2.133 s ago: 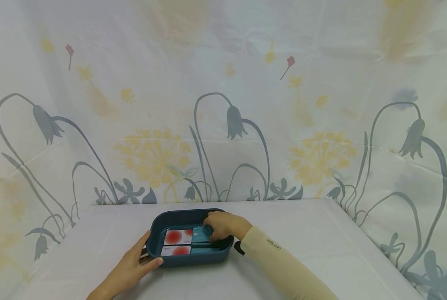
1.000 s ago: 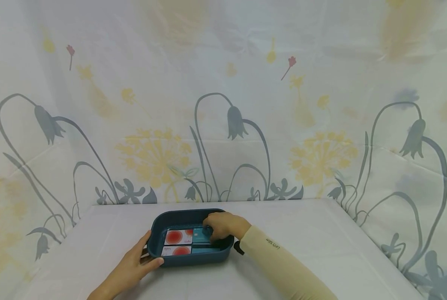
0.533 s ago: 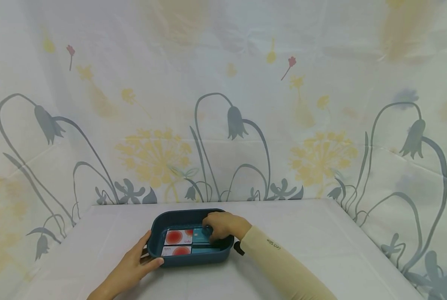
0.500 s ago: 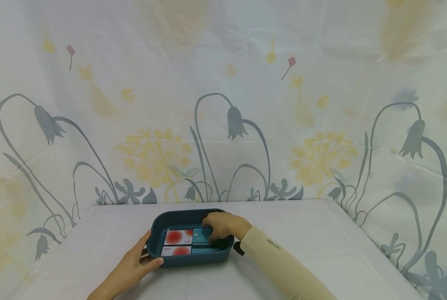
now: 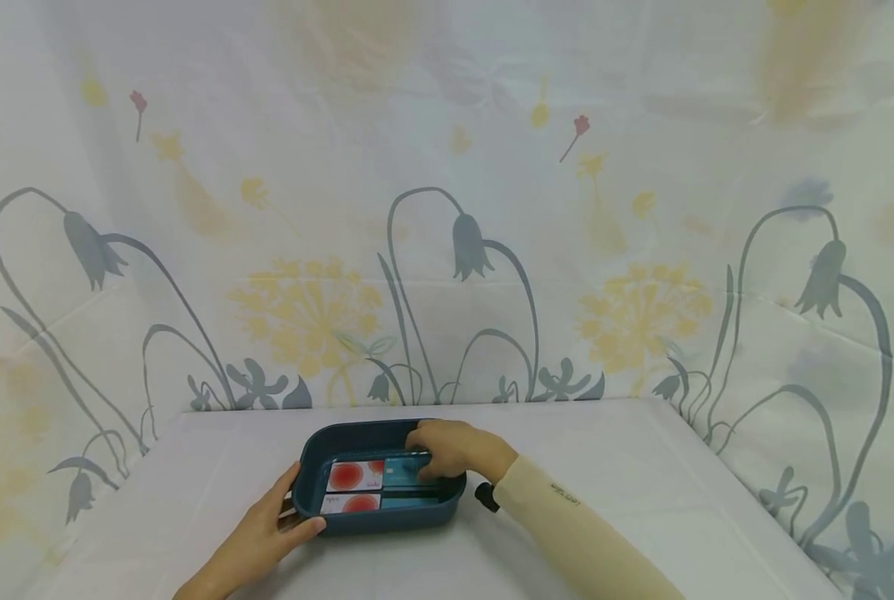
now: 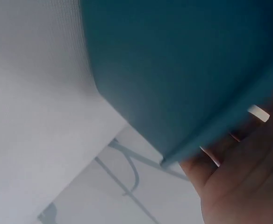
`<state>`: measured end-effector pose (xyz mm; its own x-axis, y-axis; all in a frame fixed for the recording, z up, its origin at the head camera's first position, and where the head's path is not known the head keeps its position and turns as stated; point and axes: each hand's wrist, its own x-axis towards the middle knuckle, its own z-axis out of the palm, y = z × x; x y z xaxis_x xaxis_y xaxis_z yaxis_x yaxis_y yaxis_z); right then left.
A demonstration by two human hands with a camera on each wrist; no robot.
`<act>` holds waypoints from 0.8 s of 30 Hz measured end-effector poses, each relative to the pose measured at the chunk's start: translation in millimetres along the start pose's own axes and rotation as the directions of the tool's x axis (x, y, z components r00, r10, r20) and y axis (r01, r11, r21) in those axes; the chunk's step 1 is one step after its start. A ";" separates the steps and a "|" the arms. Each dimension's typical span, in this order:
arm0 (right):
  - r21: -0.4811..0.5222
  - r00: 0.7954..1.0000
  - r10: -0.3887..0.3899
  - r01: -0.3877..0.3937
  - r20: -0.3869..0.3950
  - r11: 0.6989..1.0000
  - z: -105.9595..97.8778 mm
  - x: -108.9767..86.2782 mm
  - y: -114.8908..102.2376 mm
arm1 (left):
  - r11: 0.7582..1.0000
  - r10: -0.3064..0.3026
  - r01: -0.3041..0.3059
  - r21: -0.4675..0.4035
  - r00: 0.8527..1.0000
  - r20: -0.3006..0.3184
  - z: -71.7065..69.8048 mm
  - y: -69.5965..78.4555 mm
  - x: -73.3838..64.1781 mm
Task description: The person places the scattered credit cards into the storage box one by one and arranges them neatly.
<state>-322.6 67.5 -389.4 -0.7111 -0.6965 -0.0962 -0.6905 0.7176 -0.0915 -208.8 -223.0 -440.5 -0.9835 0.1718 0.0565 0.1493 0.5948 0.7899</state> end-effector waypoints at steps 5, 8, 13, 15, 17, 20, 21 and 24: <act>0.000 0.999 -0.006 0.006 -0.049 1.000 -6.0 -18.6 2.9 | 1.000 0.000 0.000 -0.014 1.000 -0.003 2.5 -0.1 -0.3; 0.000 0.996 -0.022 0.022 -0.086 1.000 -10.3 -31.7 6.1 | 1.000 0.008 -0.008 -0.020 1.000 -0.004 3.8 0.3 -0.1; -0.010 0.989 -0.028 0.026 -0.148 1.000 -18.3 -51.6 14.0 | 1.000 0.030 -0.030 0.000 1.000 -0.004 2.1 1.0 1.7; -0.022 0.985 -0.030 0.026 -0.170 0.999 -18.9 -59.2 18.4 | 0.999 0.039 -0.039 0.002 0.999 -0.002 1.2 0.5 1.4; -0.038 0.980 -0.041 0.034 -0.195 0.999 -17.9 -66.9 24.2 | 0.999 0.049 -0.049 -0.001 0.999 -0.001 0.9 -0.3 0.9; -0.055 0.974 -0.041 0.029 -0.223 0.998 -15.3 -80.3 34.1 | 0.998 0.064 -0.064 0.023 0.998 0.003 0.5 -1.1 0.1; -0.061 0.972 -0.036 0.022 -0.232 0.998 -14.5 -85.0 37.4 | 0.997 0.069 -0.069 0.043 0.998 0.005 0.1 -1.1 -0.5; -0.064 0.967 -0.013 -0.003 -0.255 0.998 -13.2 -99.0 47.6 | 0.989 0.089 -0.089 0.117 0.996 0.005 -2.7 0.0 -1.6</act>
